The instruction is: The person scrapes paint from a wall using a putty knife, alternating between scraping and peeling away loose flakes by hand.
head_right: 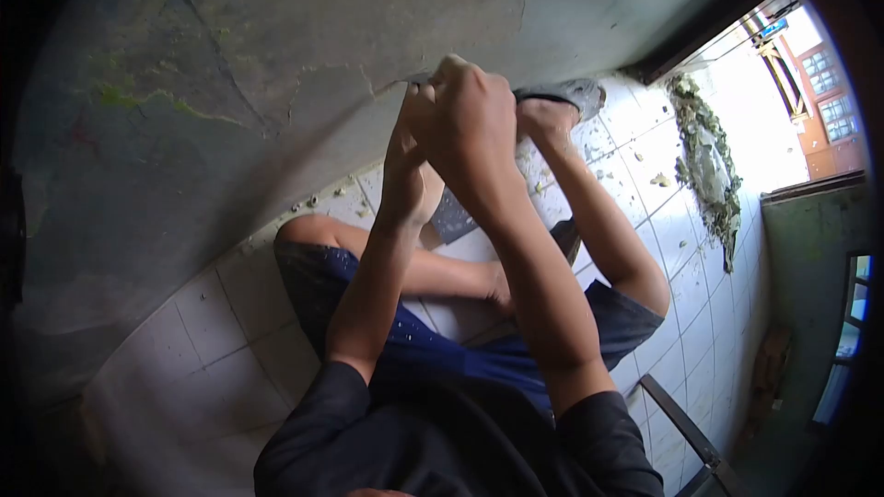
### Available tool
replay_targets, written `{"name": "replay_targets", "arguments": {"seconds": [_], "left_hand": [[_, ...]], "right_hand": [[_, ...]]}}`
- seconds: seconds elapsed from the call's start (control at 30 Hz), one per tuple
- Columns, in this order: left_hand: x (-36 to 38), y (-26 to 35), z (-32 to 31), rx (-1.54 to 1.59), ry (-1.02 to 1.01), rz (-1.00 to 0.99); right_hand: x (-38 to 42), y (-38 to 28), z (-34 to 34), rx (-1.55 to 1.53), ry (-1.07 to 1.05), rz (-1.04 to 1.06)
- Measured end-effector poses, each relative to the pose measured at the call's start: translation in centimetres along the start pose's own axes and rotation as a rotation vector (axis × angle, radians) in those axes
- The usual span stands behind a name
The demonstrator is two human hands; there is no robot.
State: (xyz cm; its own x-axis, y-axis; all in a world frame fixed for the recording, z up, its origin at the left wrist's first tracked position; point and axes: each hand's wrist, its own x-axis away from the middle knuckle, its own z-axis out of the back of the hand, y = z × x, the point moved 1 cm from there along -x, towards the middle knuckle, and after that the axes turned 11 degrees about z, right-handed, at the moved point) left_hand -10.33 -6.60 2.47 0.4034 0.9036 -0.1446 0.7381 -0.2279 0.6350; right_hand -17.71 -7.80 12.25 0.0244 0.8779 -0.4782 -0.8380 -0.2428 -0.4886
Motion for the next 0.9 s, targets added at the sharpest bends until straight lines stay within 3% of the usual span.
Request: {"name": "replay_targets", "arguments": {"seconds": [0.13, 0.17, 0.33, 0.4, 0.5, 0.57, 0.63, 0.7, 0.77, 0.83, 0.87, 0.9], "left_hand": [[-0.3, -2.6, 2.1, -0.009, 0.038, 0.003], [0.0, -0.8, 0.5, 0.007, -0.047, -0.018], [0.2, -1.5, 1.8, 0.08, -0.014, 0.023], [0.3, -0.2, 0.2, 0.031, -0.022, -0.022], [1.4, -0.8, 0.6, 0.023, 0.029, 0.001], [0.6, -1.3, 1.5, 0.049, 0.094, 0.023], [0.2, -0.8, 1.0, 0.039, 0.098, 0.011], [1.0, -0.7, 0.0, 0.039, 0.154, 0.03], [1.3, -1.7, 1.5, 0.02, 0.05, 0.015], [0.9, -2.1, 1.3, 0.037, 0.161, 0.006], [0.9, -1.2, 0.3, 0.118, 0.316, 0.072], [0.7, -0.7, 1.1, -0.158, 0.285, -0.036]], "right_hand": [[0.2, 0.4, 0.3, 0.024, -0.045, -0.012], [0.2, -0.1, 0.8, -0.021, -0.032, -0.028], [-0.3, 0.9, -1.4, 0.038, -0.108, 0.015], [0.2, -0.2, 0.2, -0.017, -0.036, 0.015], [1.3, -0.8, -0.4, -0.075, 0.005, -0.036], [0.0, 0.3, -2.0, 0.042, -0.113, 0.044], [0.7, -0.1, -1.2, 0.061, -0.099, 0.088], [1.7, -0.9, -0.4, 0.034, -0.011, -0.006], [2.4, -0.1, -1.5, 0.044, -0.019, -0.02], [2.9, 0.4, -1.3, 0.102, -0.045, 0.024], [3.5, 0.7, -1.4, 0.098, -0.073, -0.011], [4.3, 0.9, -1.3, 0.084, -0.102, -0.019]]}}
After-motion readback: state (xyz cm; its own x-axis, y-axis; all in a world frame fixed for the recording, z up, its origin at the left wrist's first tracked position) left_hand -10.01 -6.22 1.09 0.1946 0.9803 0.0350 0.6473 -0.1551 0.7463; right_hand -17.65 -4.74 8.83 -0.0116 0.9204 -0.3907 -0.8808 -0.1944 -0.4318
